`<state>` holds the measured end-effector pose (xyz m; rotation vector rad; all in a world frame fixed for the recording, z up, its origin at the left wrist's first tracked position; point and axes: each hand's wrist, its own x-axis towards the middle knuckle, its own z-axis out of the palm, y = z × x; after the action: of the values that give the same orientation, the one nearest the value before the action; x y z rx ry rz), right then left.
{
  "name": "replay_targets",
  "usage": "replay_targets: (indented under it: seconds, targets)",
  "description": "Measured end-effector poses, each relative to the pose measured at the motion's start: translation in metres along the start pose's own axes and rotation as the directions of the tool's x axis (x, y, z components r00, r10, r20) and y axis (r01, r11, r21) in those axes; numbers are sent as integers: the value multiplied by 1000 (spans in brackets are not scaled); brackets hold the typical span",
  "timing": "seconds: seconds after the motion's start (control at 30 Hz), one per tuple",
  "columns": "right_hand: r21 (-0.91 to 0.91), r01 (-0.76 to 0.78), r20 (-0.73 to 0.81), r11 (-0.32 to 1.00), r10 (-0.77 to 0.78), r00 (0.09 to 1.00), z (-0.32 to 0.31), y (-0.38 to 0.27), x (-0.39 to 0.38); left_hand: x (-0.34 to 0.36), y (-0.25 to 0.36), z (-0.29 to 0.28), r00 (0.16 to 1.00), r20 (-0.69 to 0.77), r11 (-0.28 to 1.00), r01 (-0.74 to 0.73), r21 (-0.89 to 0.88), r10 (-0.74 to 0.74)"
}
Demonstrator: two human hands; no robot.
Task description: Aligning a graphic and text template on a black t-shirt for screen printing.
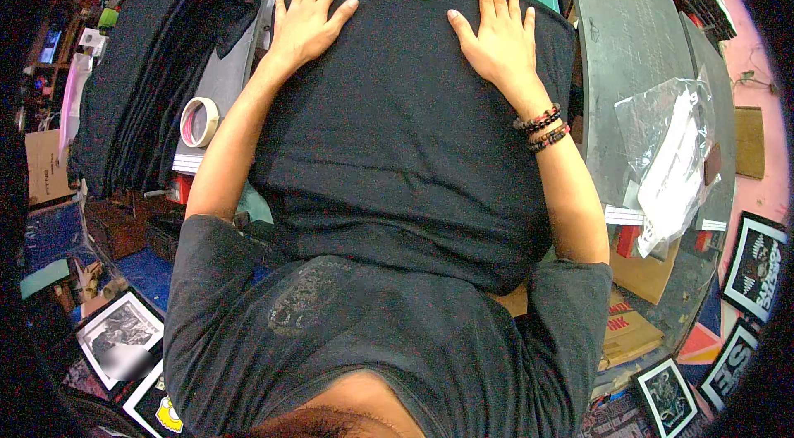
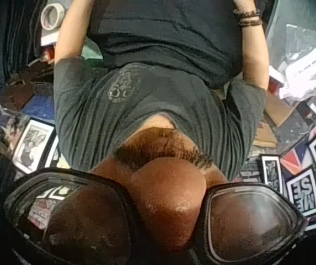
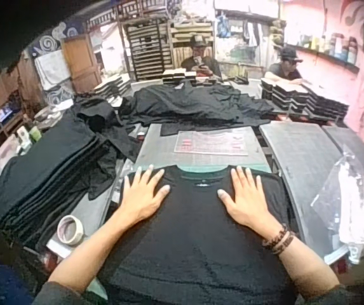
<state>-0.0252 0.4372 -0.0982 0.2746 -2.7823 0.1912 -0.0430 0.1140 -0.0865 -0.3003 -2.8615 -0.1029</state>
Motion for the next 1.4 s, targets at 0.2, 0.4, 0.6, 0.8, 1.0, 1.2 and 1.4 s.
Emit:
replay_targets:
  seconds: [0.2, 0.4, 0.6, 0.8, 1.0, 1.2, 1.4]
  targets:
    - [0, -3, -2, 1000, 3, 1000, 0, -2, 0, 21, -9, 1, 991, -105, 996, -85, 6, 85]
    - [-25, -16, 13, 1000, 16, 1000, -3, -2, -1, 26, 7, -11, 932, -290, 972, -182, 148, 219]
    - [-29, -2, 10, 1000, 2, 1000, -3, -4, 0, 12, 5, -9, 960, -257, 994, -111, 20, 113]
    - [-10, -19, 23, 1000, 19, 1000, -5, -3, -1, 17, 13, -12, 906, -339, 957, -185, 222, 254]
    - [-1, -16, 18, 1000, 16, 1000, -5, -6, -1, 21, 5, -4, 918, -268, 950, -311, -25, 293]
    - [-18, -59, 108, 998, 61, 992, -13, -10, 7, 20, 19, -2, 921, -269, 959, -278, 51, 282]
    - [5, -38, -37, 999, 38, 999, 3, -2, 20, 36, 16, 4, 928, -245, 960, -274, 62, 281]
